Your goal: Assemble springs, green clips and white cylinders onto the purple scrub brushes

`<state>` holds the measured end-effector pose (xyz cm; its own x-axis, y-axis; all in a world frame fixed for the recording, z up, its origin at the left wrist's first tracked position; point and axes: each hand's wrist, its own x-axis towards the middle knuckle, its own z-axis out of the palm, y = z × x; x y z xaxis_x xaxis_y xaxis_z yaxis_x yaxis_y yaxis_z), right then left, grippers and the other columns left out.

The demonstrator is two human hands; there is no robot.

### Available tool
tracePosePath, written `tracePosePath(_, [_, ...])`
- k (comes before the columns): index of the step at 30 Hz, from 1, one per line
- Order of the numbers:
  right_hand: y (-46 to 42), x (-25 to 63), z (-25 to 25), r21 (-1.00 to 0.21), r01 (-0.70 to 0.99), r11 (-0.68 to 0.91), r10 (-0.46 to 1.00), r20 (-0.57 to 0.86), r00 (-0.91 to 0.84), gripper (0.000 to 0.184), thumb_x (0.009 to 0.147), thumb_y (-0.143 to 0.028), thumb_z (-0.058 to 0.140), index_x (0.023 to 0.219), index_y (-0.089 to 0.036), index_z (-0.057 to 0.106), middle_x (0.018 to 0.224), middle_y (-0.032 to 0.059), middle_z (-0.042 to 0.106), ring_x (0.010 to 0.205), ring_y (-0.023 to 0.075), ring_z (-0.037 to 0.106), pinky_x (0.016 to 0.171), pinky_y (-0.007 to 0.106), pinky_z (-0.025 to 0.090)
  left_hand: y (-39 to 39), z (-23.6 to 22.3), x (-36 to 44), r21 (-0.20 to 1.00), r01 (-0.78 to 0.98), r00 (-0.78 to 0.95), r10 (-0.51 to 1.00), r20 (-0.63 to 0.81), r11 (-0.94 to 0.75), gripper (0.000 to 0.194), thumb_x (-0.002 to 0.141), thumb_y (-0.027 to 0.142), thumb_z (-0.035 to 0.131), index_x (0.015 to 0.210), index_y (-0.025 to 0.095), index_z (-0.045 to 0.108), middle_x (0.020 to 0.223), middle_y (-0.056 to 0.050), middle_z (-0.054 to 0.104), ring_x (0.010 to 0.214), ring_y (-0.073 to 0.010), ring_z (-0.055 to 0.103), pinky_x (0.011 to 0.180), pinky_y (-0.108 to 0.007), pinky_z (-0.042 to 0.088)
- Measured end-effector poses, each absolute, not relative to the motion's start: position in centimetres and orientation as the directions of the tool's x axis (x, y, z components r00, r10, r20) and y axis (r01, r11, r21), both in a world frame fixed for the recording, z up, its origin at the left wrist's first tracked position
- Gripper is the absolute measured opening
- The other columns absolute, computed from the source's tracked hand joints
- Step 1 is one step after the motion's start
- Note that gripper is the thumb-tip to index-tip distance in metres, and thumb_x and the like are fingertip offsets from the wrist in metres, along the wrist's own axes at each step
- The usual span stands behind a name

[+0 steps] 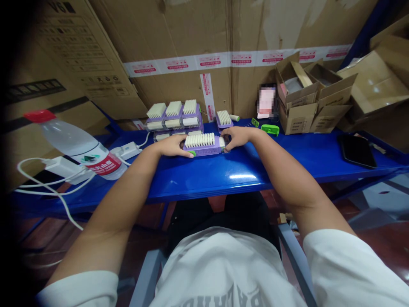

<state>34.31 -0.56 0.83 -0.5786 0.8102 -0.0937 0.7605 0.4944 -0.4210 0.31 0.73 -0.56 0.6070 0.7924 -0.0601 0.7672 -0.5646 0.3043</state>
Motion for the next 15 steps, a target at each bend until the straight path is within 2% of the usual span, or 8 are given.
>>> tracePosePath(11, [-0.2,35.8,1.3,-0.382,0.802,0.459,0.832,-0.131,-0.538,0.072,0.064,-0.048,0.095,0.127,-0.018,0.077,0.122,0.0136,0.079,0.104,0.0346,0.076,0.097,0.046,0.061,0.6,-0.4,0.2,0.290,0.786,0.585,0.809,-0.061,-0.546,0.099,0.071,0.071,0.084,0.152,0.019,0.064,0.161,-0.016,0.068,0.146,-0.0408,0.065,0.124,-0.046,0.051])
tracePosePath(15, [-0.3,36.0,1.4,-0.383,0.805,0.454,0.832,-0.140,-0.537,0.075,0.064,-0.049,0.095,0.129,-0.017,0.076,0.124,0.0144,0.079,0.104,0.0344,0.076,0.097,0.046,0.061,0.9,-0.6,0.1,0.295,0.784,0.586,0.808,-0.062,-0.546,0.099,0.070,0.073,0.083,0.153,0.021,0.064,0.160,-0.015,0.068,0.146,-0.0409,0.065,0.123,-0.047,0.050])
